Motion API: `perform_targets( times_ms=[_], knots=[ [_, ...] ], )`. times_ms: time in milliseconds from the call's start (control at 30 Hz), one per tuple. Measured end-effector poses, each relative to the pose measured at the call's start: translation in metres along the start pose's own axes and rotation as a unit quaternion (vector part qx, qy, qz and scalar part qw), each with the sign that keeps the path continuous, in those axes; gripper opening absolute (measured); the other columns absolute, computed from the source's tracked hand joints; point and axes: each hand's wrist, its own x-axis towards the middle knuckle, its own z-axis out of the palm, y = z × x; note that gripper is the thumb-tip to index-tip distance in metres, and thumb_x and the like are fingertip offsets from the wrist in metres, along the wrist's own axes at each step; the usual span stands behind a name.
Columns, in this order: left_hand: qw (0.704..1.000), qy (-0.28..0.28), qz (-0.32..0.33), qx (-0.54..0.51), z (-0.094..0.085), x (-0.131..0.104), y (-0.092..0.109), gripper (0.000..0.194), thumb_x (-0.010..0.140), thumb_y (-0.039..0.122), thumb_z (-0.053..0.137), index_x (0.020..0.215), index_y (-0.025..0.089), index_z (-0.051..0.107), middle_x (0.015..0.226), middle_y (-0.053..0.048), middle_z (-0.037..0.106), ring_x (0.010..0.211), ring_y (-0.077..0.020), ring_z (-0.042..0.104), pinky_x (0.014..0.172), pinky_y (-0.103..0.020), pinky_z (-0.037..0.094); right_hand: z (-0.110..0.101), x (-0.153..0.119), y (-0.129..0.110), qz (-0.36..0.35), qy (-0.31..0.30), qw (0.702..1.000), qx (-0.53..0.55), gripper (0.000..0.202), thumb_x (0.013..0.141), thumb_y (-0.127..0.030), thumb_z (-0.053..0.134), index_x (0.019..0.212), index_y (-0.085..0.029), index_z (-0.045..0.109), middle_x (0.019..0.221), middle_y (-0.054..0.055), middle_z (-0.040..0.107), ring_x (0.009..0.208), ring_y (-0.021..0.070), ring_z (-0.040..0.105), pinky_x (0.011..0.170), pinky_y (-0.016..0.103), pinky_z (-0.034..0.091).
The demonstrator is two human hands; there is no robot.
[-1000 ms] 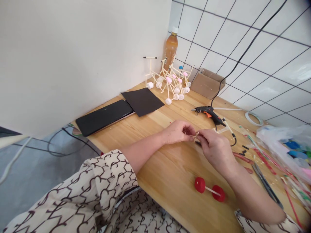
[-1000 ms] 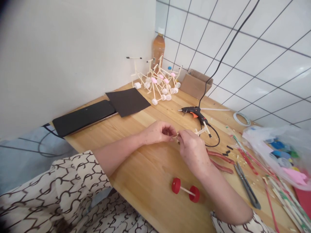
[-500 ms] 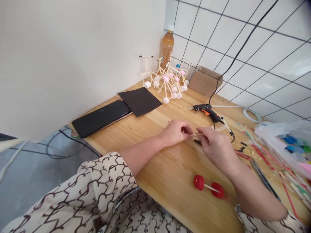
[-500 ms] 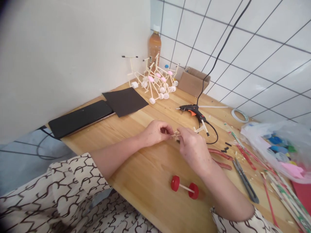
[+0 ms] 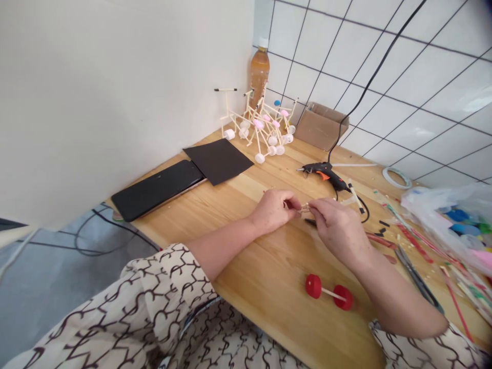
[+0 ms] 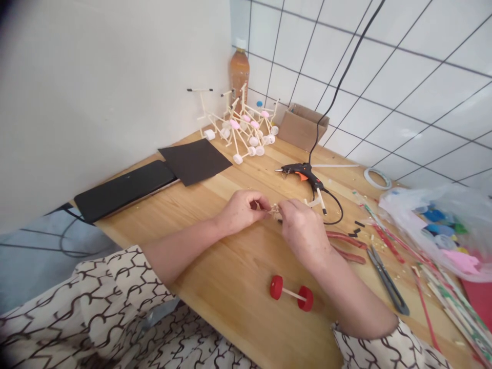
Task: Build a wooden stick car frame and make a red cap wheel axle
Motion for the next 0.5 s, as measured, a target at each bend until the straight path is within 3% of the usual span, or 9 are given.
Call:
perform_targets(
  times_ms=[500],
  knots=[
    [1.000, 0.006, 0.026, -0.005, 0.0021, 0.0008, -0.0017, 0.009, 0.063, 0.007, 0.073, 0.064, 0.014, 0.066, 0.059, 0.004, 0.061, 0.054, -0.0071, 0.050, 0.057, -0.020, 0.043, -0.0027, 0.0012, -0.0016, 0.028, -0.035, 0.999, -0.011, 0.024, 0.088, -0.013, 0.043, 0.087, -0.013, 0.067, 0.085, 0.011, 0.067, 0.077, 0.0229, 0.063, 0.066, 0.031, 0.046]
  ],
)
